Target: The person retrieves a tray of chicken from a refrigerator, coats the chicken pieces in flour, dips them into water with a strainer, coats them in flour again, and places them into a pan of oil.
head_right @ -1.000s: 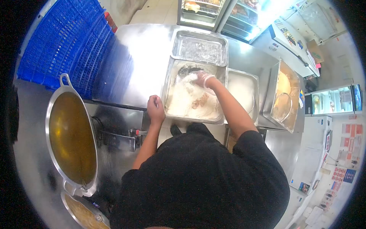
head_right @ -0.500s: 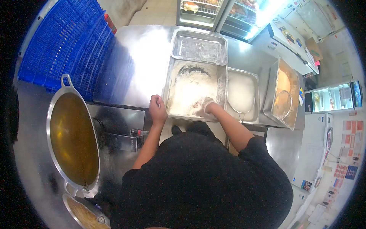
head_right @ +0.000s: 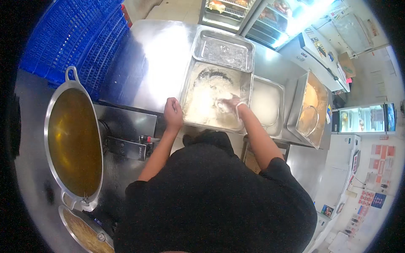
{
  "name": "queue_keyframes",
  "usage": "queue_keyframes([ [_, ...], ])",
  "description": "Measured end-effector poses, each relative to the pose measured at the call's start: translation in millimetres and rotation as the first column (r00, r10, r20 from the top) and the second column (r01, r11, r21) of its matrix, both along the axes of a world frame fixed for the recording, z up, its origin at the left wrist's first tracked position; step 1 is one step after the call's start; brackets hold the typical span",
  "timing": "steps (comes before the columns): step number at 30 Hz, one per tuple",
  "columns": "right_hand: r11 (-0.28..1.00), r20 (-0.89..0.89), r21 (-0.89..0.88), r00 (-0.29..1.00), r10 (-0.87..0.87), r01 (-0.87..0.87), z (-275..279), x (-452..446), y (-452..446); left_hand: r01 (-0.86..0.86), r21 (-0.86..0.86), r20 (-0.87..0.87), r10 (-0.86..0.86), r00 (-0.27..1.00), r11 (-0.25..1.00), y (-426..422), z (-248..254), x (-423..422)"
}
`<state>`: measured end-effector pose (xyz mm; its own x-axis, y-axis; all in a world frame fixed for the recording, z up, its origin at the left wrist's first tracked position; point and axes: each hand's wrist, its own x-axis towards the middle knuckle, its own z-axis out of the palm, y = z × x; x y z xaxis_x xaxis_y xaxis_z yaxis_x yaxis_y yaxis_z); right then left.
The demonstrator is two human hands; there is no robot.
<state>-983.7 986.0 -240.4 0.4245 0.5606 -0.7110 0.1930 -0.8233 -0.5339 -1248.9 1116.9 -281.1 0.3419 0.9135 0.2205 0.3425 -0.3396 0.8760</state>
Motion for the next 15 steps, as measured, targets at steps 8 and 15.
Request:
queue_keyframes([
  [8,0.812,0.245,-0.276,0.779,0.578,-0.515,-116.8,-19.8,-15.1,-0.009,-0.015,0.027,0.009,1.0,1.0,1.2,-1.4,3.3],
  [15,0.745,0.225,-0.256,0.712,0.665,-0.616,-87.7,-104.6,50.6,0.017,-0.03,0.023,-0.016,1.0,0.999,0.1,-7.2,2.5],
])
